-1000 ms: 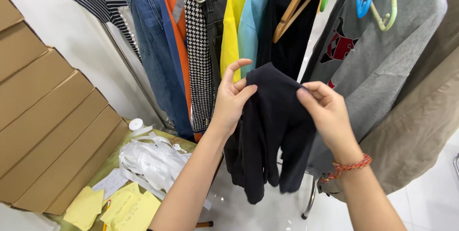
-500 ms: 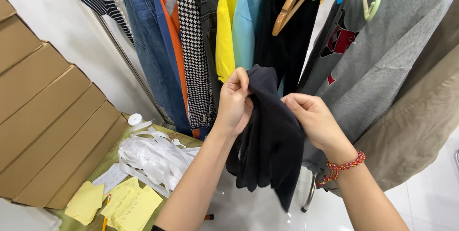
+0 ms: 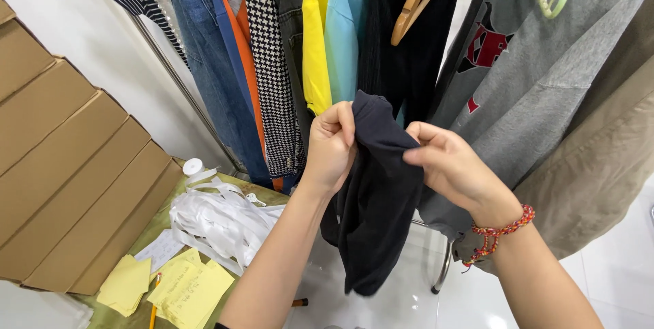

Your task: The person takes several shirts from a clothing rack, including a dark green shirt, a yellow shirt, a black shirt, and a light blue shirt. They fold each shirt by hand on a table and place them in a neat stack.

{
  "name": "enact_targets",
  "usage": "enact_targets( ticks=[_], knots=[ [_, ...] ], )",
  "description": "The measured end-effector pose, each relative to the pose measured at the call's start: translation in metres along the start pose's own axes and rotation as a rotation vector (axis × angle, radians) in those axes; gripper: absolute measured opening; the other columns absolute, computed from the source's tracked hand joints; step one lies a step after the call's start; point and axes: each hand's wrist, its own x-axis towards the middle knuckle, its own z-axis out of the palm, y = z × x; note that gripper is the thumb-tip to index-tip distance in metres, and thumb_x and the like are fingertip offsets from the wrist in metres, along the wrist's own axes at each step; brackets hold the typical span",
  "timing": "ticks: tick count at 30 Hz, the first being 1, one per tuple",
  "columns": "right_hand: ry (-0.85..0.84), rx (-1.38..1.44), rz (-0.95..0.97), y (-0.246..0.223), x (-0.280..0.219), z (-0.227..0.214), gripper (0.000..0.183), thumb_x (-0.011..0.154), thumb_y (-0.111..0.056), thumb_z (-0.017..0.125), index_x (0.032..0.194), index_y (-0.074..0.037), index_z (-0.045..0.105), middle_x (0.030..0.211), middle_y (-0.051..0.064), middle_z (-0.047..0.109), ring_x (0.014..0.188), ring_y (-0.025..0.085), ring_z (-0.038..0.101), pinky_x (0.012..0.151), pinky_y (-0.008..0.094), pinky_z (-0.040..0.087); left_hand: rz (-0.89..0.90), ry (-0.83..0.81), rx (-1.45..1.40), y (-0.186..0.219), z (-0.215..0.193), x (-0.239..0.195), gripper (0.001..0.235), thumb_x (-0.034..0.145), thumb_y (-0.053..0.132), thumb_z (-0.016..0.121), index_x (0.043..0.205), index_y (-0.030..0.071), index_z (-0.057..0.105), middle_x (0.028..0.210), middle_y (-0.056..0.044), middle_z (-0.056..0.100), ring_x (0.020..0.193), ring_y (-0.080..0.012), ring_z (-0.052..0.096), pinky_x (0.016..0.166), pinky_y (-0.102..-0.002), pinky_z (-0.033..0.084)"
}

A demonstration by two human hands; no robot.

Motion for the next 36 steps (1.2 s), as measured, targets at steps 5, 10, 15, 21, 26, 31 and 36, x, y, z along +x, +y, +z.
enact_targets(
  ticks=[5, 10, 15, 21, 26, 31, 36],
  knots=[
    [0.041, -0.151, -0.032, -0.028, 0.001, 0.026, 0.023, 0.101, -0.010, 0.067, 0.118, 0.006, 0.069, 0.082, 0.007, 0.071, 0.067, 0.014, 0.073, 0.061, 0.029, 0.061, 0.023, -0.013, 0.180, 0.014, 0.011, -0.006, 0.045, 0.090, -0.023, 0.054, 0.060, 0.010, 0.047, 0.067, -0.003, 0.055, 0.066, -0.0095, 0.050, 0.067, -0.023, 0.046],
    [0.258, -0.595, -0.229, -0.029, 0.003, 0.020, 0.006, 0.097, -0.010, 0.079, 0.102, -0.007, 0.078, 0.071, -0.001, 0.070, 0.069, 0.004, 0.061, 0.065, 0.020, 0.050, 0.057, -0.059, 0.405, 0.036, 0.037, -0.015, 0.038, 0.090, -0.022, 0.056, 0.065, 0.006, 0.061, 0.073, -0.003, 0.063, 0.072, -0.0087, 0.055, 0.074, -0.024, 0.051],
    [0.413, -0.599, -0.513, -0.046, 0.012, 0.002, 0.014, 0.120, -0.009, 0.052, 0.126, -0.006, 0.064, 0.107, 0.004, 0.071, 0.090, 0.005, 0.062, 0.084, 0.021, 0.056, -0.177, -0.168, 0.603, 0.048, 0.041, -0.037, 0.037, 0.103, 0.000, 0.061, 0.136, 0.013, 0.067, 0.127, -0.009, 0.078, 0.108, -0.0184, 0.076, 0.085, -0.032, 0.068],
    [0.335, -0.273, -0.425, -0.063, 0.022, -0.003, 0.017, 0.113, -0.031, 0.061, 0.113, -0.015, 0.059, 0.100, 0.004, 0.071, 0.082, 0.006, 0.062, 0.073, 0.018, 0.052, -0.412, 0.020, 0.872, 0.029, -0.011, -0.061, 0.032, 0.102, 0.003, 0.049, 0.122, 0.016, 0.071, 0.124, 0.001, 0.074, 0.106, -0.0121, 0.072, 0.078, -0.027, 0.068],
    [0.253, -0.233, -0.444, -0.074, 0.020, -0.004, 0.019, 0.113, -0.033, 0.063, 0.114, -0.015, 0.058, 0.096, 0.003, 0.067, 0.082, 0.007, 0.059, 0.073, 0.017, 0.050, -0.482, -0.022, 0.904, -0.033, -0.061, -0.097, 0.047, 0.100, -0.001, 0.051, 0.138, 0.020, 0.068, 0.142, -0.007, 0.062, 0.111, -0.0203, 0.065, 0.074, -0.030, 0.070],
    [0.242, -0.238, -0.453, -0.088, 0.019, -0.004, 0.021, 0.111, -0.036, 0.067, 0.112, -0.016, 0.059, 0.095, -0.002, 0.063, 0.082, 0.007, 0.058, 0.075, 0.018, 0.050, -0.487, -0.197, 0.803, -0.041, -0.039, -0.109, 0.045, 0.093, 0.011, 0.074, 0.137, 0.018, 0.070, 0.146, -0.005, 0.068, 0.139, -0.0184, 0.061, 0.121, -0.035, 0.041],
    [0.220, -0.215, -0.487, -0.090, 0.016, -0.006, 0.016, 0.111, -0.032, 0.068, 0.108, -0.020, 0.059, 0.098, -0.002, 0.056, 0.073, 0.006, 0.046, 0.068, 0.018, 0.040, -0.446, -0.171, 0.721, -0.058, -0.021, -0.124, 0.029, 0.088, 0.002, 0.081, 0.115, 0.009, 0.079, 0.134, -0.005, 0.073, 0.126, -0.0155, 0.069, 0.084, -0.022, 0.064]
  ],
)
